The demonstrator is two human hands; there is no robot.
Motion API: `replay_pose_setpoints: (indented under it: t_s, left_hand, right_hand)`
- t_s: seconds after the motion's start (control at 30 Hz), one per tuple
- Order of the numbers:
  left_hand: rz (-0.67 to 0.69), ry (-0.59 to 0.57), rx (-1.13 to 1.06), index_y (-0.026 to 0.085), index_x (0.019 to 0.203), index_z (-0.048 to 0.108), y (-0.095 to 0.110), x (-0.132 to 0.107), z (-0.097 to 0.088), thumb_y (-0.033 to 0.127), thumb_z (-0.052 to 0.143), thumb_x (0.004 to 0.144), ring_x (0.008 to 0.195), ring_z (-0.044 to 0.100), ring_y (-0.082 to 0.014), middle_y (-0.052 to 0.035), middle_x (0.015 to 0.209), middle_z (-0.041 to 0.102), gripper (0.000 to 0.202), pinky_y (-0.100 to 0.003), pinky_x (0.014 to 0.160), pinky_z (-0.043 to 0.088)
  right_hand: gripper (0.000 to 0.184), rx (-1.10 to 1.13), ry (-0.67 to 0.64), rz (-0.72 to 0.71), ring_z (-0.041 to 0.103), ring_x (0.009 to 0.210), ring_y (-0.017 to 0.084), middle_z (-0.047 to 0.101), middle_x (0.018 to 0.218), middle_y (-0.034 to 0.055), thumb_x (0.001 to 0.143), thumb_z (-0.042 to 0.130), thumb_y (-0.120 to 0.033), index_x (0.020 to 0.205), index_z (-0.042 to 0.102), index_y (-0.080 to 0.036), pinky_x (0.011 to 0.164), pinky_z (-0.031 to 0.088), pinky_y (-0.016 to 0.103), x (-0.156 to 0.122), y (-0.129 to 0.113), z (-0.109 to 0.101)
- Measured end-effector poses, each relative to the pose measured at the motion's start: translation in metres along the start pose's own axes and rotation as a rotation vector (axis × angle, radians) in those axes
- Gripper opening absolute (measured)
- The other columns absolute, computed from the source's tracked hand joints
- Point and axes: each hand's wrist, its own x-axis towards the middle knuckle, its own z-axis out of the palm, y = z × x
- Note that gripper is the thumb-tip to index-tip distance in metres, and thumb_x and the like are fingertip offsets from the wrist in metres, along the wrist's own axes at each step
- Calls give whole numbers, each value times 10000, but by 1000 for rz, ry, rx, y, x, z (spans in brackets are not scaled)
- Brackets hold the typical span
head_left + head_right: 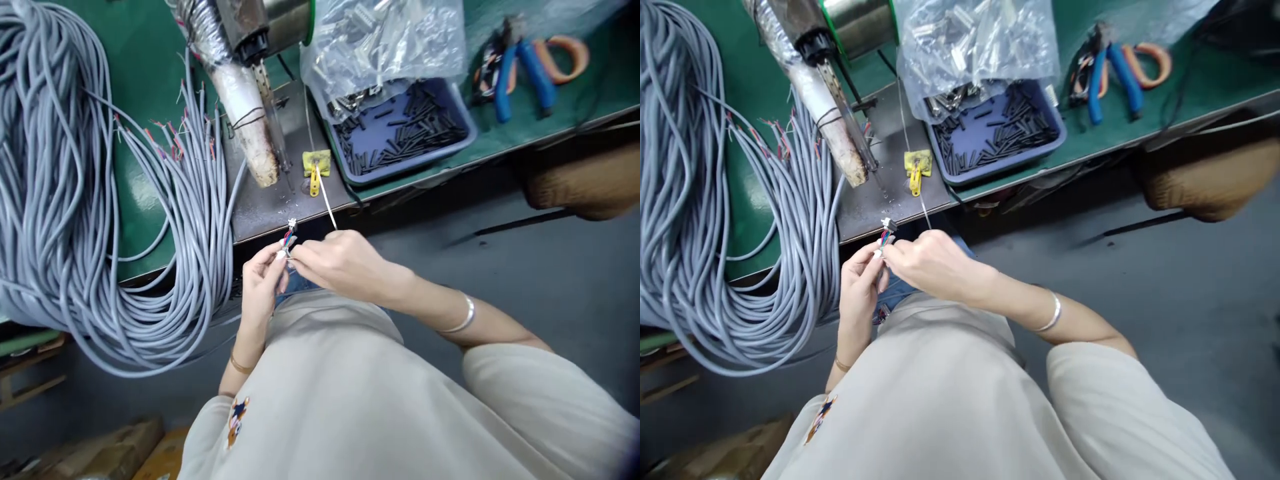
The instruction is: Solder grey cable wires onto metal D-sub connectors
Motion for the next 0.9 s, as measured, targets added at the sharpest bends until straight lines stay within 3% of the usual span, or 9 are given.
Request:
replay_pose_setpoints:
  t_s: [0.13, 0.2, 0.27, 0.43, 0.53, 0.6, 0.63, 0.77, 0.9]
  left_hand:
    - [199, 63, 332, 160, 1098, 782, -4, -9, 3, 312, 722, 907, 668, 669, -98, -47, 872, 776, 252, -205, 650, 555]
    - [331, 49, 501, 154, 1087, 782, -5, -11, 5, 281, 689, 928, 808, 725, -144, -79, 966, 798, 223, -246, 766, 584]
    - [466, 16, 642, 158, 1060, 783, -3, -11, 9, 252, 683, 933, 784, 718, -145, -74, 933, 797, 187, -245, 741, 573]
    - [709, -144, 863, 139, 1034, 776, 23, -13, 27, 167, 663, 946, 622, 627, -102, -38, 754, 740, 146, -211, 599, 477]
    - [633, -510, 738, 123, 1057, 778, 43, -17, 34, 136, 619, 961, 611, 642, -101, -49, 741, 750, 186, -205, 600, 478]
    - [440, -757, 533, 150, 1026, 794, 48, -16, 33, 195, 619, 970, 609, 666, -106, -70, 796, 788, 189, -204, 587, 489]
    - [325, -770, 441, 150, 974, 799, 47, -15, 32, 256, 650, 957, 565, 647, -106, -70, 751, 778, 183, -204, 543, 472]
    - [-93, -322, 126, 137, 851, 730, 27, 0, 26, 457, 758, 860, 340, 380, -37, 9, 500, 622, 321, -165, 351, 225]
    - [-141, -53, -38, 138, 819, 654, 9, 14, 30, 463, 865, 733, 324, 350, -12, 15, 542, 649, 398, -144, 332, 209]
  right_hand:
    - [271, -8, -93, -15, 512, 554, 131, 711, 753, 43, 1030, 443, -240, 892, 661, -155, 578, 213, 321, 4, 10, -9]
    - [257, -4, -173, -76, 529, 567, 135, 722, 761, 44, 1019, 463, -235, 867, 657, -161, 572, 201, 326, 2, 19, -29]
    - [269, -23, -204, -84, 544, 579, 143, 708, 717, 34, 1017, 465, -242, 841, 657, -176, 574, 214, 324, -1, 33, -51]
    - [296, -285, 86, 359, 555, 640, 191, 680, 697, 80, 991, 500, -310, 780, 671, -190, 622, 264, 345, -3, 109, -68]
    - [233, -277, 88, 465, 575, 698, 217, 711, 783, 114, 941, 553, -283, 768, 683, -196, 648, 313, 362, 3, 166, -54]
    - [157, -259, 46, 524, 601, 758, 242, 729, 846, 114, 898, 591, -264, 790, 692, -209, 681, 359, 372, 10, 190, -44]
    - [140, -241, 29, 543, 610, 783, 253, 735, 868, 112, 886, 593, -253, 794, 692, -215, 701, 381, 379, 13, 197, -41]
    - [137, -153, 66, 579, 639, 855, 276, 745, 938, 128, 882, 565, -238, 839, 692, -213, 764, 438, 398, 18, 185, -43]
    - [122, 86, 393, 579, 574, 650, 164, 727, 906, 58, 918, 584, -291, 959, 680, -229, 641, 431, 324, 3, 128, -53]
